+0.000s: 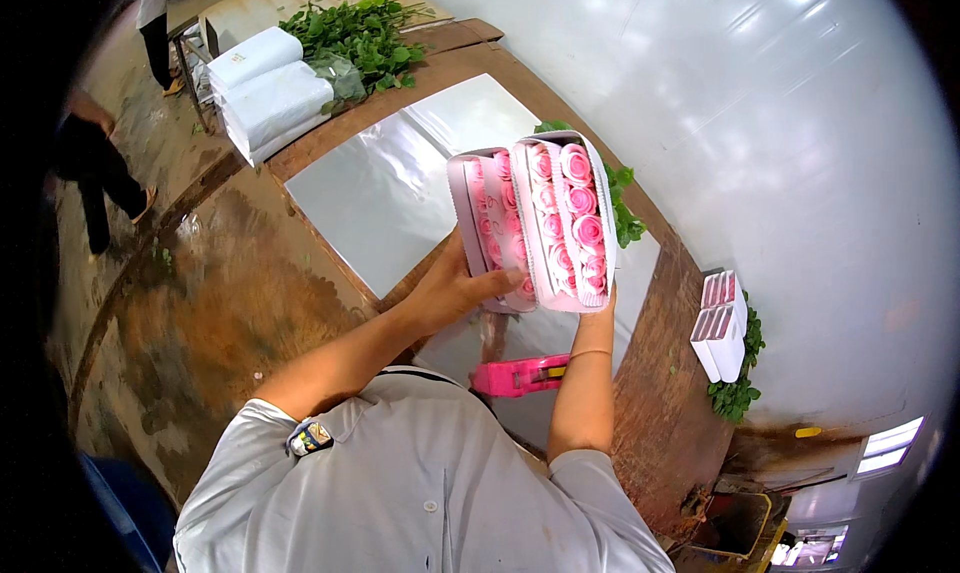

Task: The person wraps bunches of green leafy plants in white paper and clear plastic film on a wooden table. They use a pink tape dispenser to seal the packages and place the finished bundles into a blue bucket.

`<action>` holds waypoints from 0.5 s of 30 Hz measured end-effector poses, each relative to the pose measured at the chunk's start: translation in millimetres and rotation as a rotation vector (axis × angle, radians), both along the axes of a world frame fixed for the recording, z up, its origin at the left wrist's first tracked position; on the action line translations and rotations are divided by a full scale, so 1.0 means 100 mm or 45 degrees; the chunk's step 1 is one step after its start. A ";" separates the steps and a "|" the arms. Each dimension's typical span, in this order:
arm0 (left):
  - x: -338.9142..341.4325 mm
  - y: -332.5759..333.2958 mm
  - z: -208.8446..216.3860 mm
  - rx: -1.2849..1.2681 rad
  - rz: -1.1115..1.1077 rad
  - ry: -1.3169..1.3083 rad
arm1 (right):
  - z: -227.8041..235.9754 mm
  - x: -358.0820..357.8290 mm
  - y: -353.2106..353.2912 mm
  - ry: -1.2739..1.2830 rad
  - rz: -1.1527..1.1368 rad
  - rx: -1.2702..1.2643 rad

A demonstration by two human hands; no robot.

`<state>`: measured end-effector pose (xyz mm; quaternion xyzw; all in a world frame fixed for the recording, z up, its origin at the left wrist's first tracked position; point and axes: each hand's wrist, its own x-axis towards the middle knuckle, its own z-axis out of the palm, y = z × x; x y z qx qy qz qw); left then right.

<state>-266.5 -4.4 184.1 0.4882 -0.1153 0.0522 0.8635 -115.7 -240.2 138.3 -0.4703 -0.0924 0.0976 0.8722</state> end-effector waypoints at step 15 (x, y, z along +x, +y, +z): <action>-0.04 -0.05 -0.07 0.035 0.009 -0.044 | 0.04 -0.09 0.02 0.020 0.052 0.000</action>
